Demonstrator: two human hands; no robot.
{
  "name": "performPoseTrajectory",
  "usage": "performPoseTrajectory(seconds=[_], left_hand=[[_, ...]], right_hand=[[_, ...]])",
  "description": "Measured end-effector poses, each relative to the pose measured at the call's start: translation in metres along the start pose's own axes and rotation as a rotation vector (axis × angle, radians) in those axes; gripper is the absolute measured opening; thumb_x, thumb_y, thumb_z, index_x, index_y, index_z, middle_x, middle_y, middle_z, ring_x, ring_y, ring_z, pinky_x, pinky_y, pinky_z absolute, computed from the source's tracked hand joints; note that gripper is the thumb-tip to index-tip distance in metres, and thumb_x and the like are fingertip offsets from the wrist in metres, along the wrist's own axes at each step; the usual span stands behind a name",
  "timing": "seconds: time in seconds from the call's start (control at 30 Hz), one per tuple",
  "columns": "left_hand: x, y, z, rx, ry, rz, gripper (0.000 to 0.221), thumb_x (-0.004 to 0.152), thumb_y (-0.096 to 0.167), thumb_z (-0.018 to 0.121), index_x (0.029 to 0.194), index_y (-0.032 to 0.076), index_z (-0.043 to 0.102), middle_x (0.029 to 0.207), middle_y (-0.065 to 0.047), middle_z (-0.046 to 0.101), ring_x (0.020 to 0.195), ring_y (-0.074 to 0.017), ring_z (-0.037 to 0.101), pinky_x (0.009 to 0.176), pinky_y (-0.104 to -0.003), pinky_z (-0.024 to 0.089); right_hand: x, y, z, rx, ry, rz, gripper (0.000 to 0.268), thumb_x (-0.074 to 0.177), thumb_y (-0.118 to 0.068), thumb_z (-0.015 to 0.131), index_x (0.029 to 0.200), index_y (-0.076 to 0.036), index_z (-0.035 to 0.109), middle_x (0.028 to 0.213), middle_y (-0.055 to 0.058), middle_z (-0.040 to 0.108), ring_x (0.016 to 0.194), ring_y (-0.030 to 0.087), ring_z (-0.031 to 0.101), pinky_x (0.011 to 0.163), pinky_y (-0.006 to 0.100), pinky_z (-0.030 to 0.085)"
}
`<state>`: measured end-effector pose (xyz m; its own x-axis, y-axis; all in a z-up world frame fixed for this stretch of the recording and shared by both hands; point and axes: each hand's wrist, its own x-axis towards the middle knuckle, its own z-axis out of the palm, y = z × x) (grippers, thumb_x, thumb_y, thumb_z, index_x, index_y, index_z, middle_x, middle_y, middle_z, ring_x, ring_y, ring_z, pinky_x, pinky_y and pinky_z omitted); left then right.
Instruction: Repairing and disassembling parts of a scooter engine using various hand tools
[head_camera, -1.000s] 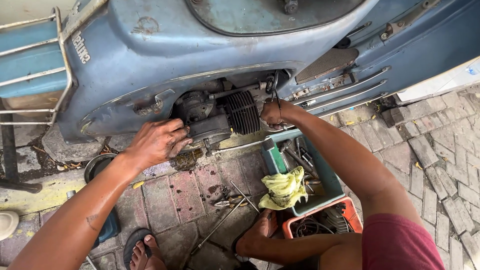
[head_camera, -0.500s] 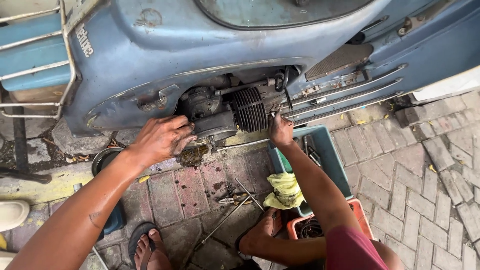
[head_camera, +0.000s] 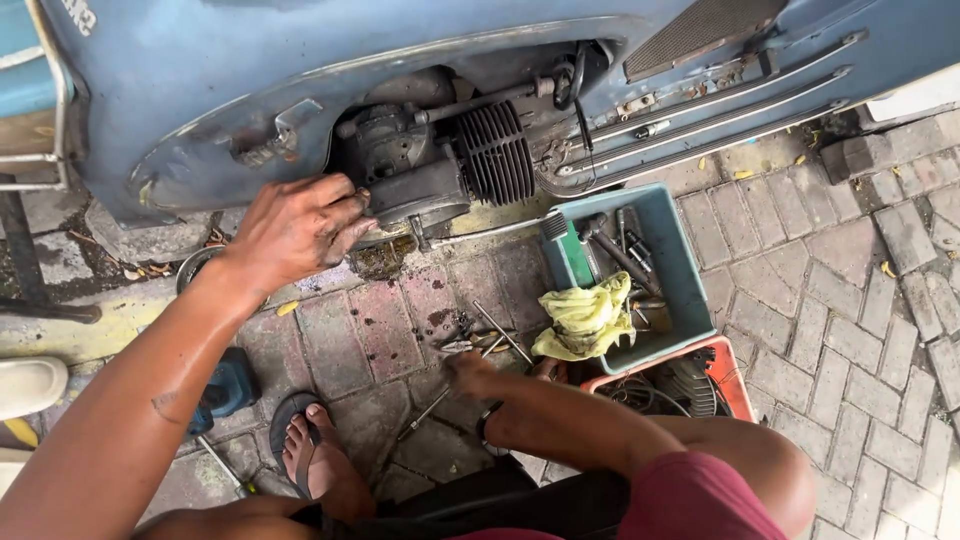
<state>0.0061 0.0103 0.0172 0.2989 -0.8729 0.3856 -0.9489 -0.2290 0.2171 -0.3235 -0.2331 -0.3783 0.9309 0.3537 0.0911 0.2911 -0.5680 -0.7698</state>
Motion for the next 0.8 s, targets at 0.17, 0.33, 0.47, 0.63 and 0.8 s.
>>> performPoseTrajectory(seconds=[0.17,0.33,0.47,0.63,0.8], left_hand=[[-0.006,0.000,0.009,0.015,0.025,0.003,0.023,0.097,0.030,0.064,0.096,0.009,0.073,0.096,-0.006,0.060,0.056,-0.0263,0.059,0.042,-0.038,0.051],[-0.003,-0.001,0.007,0.040,-0.007,-0.030,0.030,0.098,0.036,0.059,0.095,0.011,0.074,0.095,-0.002,0.063,0.059,-0.0230,0.063,0.047,-0.033,0.056],[0.001,0.001,0.002,0.096,0.076,-0.001,0.030,0.099,0.039,0.057,0.096,0.013,0.072,0.093,-0.003,0.061,0.059,-0.0263,0.063,0.048,-0.038,0.056],[0.005,0.038,0.036,0.353,0.262,0.166,0.033,0.098,0.046,0.057,0.097,0.014,0.068,0.082,0.000,0.050,0.061,-0.0198,0.064,0.052,-0.033,0.055],[0.032,0.130,0.086,-0.471,-0.466,-0.111,0.031,0.102,0.031,0.059,0.124,0.010,0.066,0.119,-0.008,0.068,0.063,-0.0147,0.069,0.053,-0.026,0.057]], right_hand=[[0.037,-0.018,-0.025,-0.274,-0.065,0.784,0.038,0.091,-0.048,0.064,0.116,-0.019,0.062,0.105,0.006,0.053,0.091,0.030,0.064,0.072,0.046,0.056],[0.010,0.058,-0.043,-0.593,0.023,1.274,0.047,0.104,-0.035,0.046,0.150,-0.024,0.052,0.141,0.011,0.047,0.124,0.029,0.052,0.091,0.047,0.049],[-0.008,0.092,-0.054,-0.517,-0.070,1.114,0.041,0.101,-0.042,0.047,0.135,-0.022,0.062,0.141,0.007,0.046,0.132,0.033,0.045,0.097,0.056,0.045],[-0.019,0.002,-0.126,-0.193,-0.044,0.480,0.043,0.099,-0.014,0.048,0.132,0.013,0.050,0.099,0.042,0.060,0.086,0.063,0.059,0.061,0.064,0.050],[-0.015,-0.084,-0.204,-0.155,-0.012,0.276,0.022,0.104,-0.028,0.060,0.109,-0.007,0.062,0.068,0.015,0.073,0.068,0.036,0.076,0.057,0.040,0.059]])
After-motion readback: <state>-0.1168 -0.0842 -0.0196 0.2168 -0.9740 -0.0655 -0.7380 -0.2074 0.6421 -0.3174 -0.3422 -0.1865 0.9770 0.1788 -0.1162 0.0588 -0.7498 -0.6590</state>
